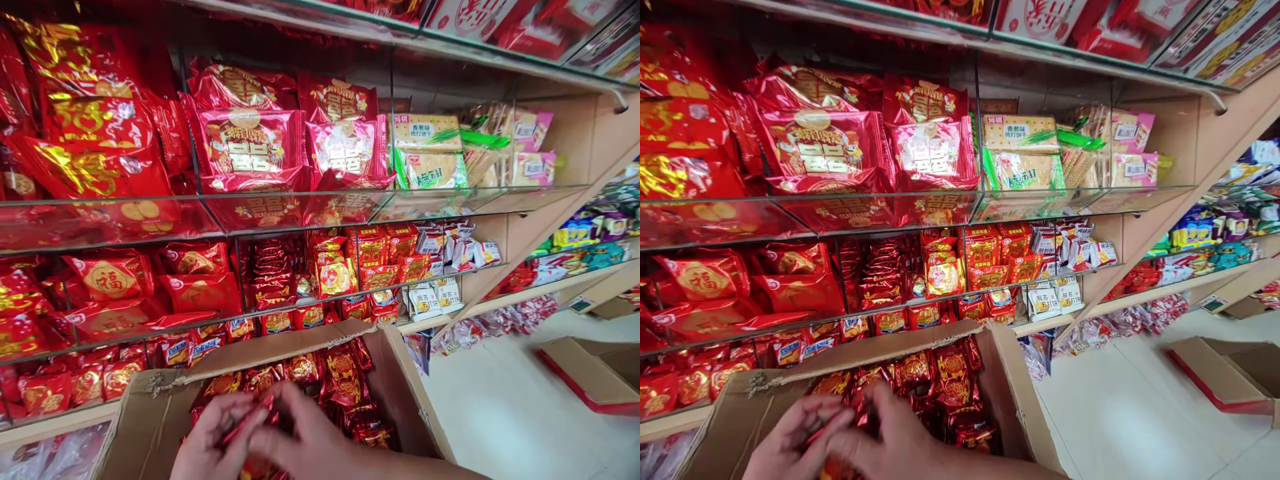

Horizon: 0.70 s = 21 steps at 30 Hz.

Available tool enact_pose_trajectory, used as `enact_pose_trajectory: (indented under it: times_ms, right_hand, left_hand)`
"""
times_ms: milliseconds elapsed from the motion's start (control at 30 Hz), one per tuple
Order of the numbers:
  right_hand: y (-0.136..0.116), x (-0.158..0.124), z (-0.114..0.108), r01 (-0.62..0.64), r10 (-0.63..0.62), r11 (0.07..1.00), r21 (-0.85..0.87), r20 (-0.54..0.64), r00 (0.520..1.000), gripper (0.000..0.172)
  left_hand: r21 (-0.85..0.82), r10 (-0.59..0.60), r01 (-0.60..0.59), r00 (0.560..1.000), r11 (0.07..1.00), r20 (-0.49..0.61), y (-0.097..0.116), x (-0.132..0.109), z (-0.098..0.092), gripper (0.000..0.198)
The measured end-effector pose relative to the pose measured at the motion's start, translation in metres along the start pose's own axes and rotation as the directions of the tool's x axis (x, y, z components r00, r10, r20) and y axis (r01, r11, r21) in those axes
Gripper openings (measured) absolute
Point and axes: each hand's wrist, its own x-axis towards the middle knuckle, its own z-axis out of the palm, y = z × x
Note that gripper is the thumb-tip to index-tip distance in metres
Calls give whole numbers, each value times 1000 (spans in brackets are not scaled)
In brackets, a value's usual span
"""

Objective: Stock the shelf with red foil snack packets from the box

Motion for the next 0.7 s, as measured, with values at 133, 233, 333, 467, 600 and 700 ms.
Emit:
enact_pose_trajectory:
  times_ms: [133, 233, 333, 467, 600, 700]
  right_hand:
    - [-17, 8, -16, 54, -47, 998, 26, -213, 976, 21]
    - [-20, 10, -30, 101, -106, 994, -36, -240, 965, 20]
    - [-17, 8, -39, 88, -122, 985, -149, -240, 963, 22]
    - [-8, 8, -42, 77, -117, 983, -169, -241, 964, 25]
    - [0, 8, -38, 50, -109, 970, -240, -238, 965, 28]
    - [3, 6, -34, 12, -83, 964, -266, -257, 963, 30]
  left_hand:
    - [-377, -136, 77, 982, 923, -133, 25, 13, 34, 31]
    - [-450, -213, 140, 970, 882, -115, 24, 17, 46, 32]
    - [-442, -242, 202, 970, 874, -36, 19, 18, 48, 32]
    - [-170, -101, 115, 991, 979, 94, 13, 14, 47, 29]
    - [-74, -131, 131, 991, 989, 12, 3, 6, 48, 31]
    - [-112, -200, 194, 979, 975, -41, -4, 4, 50, 36]
